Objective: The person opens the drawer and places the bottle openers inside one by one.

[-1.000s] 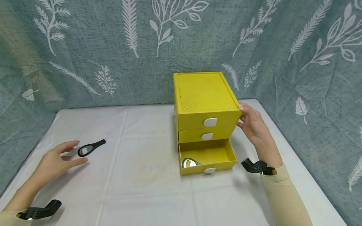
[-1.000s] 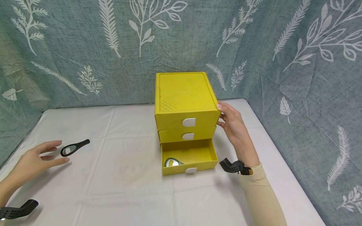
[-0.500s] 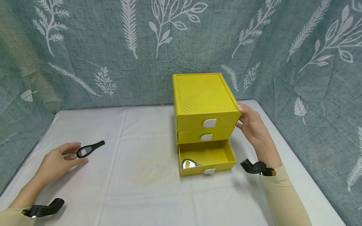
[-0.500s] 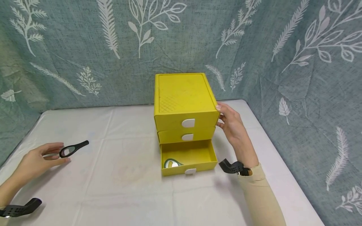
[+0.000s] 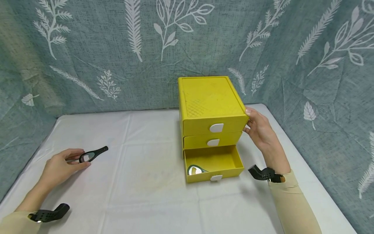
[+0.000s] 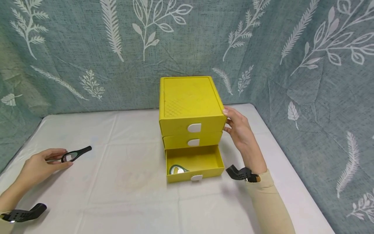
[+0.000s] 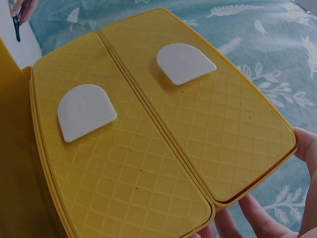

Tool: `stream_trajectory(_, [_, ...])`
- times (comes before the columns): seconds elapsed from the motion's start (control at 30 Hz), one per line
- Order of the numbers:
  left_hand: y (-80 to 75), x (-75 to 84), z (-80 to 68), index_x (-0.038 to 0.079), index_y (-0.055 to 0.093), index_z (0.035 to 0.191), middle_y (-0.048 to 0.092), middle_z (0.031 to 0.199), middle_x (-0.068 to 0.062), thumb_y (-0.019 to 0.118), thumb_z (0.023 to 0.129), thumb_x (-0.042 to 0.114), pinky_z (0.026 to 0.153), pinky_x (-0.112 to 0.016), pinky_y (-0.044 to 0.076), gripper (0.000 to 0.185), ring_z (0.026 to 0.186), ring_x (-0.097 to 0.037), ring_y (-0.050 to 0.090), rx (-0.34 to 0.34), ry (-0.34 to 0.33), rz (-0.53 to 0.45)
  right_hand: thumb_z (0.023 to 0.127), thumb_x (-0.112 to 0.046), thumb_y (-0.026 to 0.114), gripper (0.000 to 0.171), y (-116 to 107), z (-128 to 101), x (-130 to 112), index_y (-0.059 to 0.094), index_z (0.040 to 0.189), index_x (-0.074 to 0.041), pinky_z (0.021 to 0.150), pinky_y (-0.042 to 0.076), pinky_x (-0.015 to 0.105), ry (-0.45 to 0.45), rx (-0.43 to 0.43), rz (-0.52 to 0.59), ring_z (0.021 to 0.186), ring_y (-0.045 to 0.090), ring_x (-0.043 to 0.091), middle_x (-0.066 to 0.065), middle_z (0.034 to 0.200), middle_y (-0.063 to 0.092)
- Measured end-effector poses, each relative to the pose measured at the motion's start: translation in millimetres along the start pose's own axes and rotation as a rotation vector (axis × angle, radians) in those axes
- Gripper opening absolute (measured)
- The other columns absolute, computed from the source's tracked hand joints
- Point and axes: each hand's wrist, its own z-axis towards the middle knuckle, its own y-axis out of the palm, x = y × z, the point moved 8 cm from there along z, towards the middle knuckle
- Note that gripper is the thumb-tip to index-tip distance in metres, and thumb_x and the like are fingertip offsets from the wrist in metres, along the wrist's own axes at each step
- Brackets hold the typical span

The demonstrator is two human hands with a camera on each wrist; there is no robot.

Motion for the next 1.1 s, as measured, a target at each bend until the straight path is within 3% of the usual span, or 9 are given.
stream_trajectory(0.3, [2.4,-0.4,0.2,-0.008,0.056,0.127,0.06,0.116,-0.031,0.082,0.082,0.034,0.07,-0.041,0.047,0.067,0.1,-0.045,0.058,0.002,-0.017,-0.024,0.098,-0.028,0.06,0.029,0.9,-1.0,-0.6,0.064,0.122,-0.012,0.082,0.044,0.036,-0.013,-0.013,0.008,0.1,0.053,0.02,0.002,0.11,0.063])
stream_trajectory(0.6, [-0.8,1.3,0.3,-0.007,0.059,0.124,0.062,0.11,-0.031,0.087,0.076,0.029,0.059,-0.028,0.048,0.065,0.093,-0.047,0.063,0.044,0.015,0.005,0.098,-0.03,0.061,0.029,0.4,-0.8,1.3,0.065,0.121,-0.014,0.084,0.043,0.038,-0.007,-0.007,-0.001,0.103,0.053,0.02,0.002,0.113,0.063])
stream_trajectory(0.77, [-2.8,2.0,-2.7,-0.004,0.066,0.118,0.068,0.096,-0.027,0.088,0.075,0.032,0.059,-0.039,0.051,0.059,0.086,-0.043,0.067,0.051,0.01,0.027,0.099,-0.029,0.06,0.03,1.5,-0.6,1.2,0.064,0.124,-0.012,0.084,0.042,0.038,-0.009,-0.014,0.003,0.103,0.052,0.02,0.002,0.114,0.062])
stream_trajectory(0.87, [-2.5,3.8,-4.5,-0.003,0.067,0.119,0.07,0.094,-0.022,0.087,0.075,0.033,0.06,-0.037,0.051,0.06,0.081,-0.034,0.069,0.047,0.019,0.035,0.099,-0.029,0.06,0.032,1.4,-1.0,0.9,0.062,0.126,-0.012,0.084,0.042,0.038,-0.003,-0.013,0.001,0.105,0.052,0.02,0.002,0.115,0.061])
stream_trajectory(1.1, [-4.1,4.9,-7.7,0.0,0.067,0.123,0.069,0.105,-0.021,0.087,0.076,0.037,0.058,-0.015,0.044,0.063,0.073,0.008,0.058,0.034,0.037,-0.025,0.1,-0.029,0.059,0.034,-0.1,-1.8,0.6,0.06,0.129,-0.012,0.085,0.042,0.038,0.003,-0.009,-0.003,0.107,0.051,0.021,0.002,0.117,0.061])
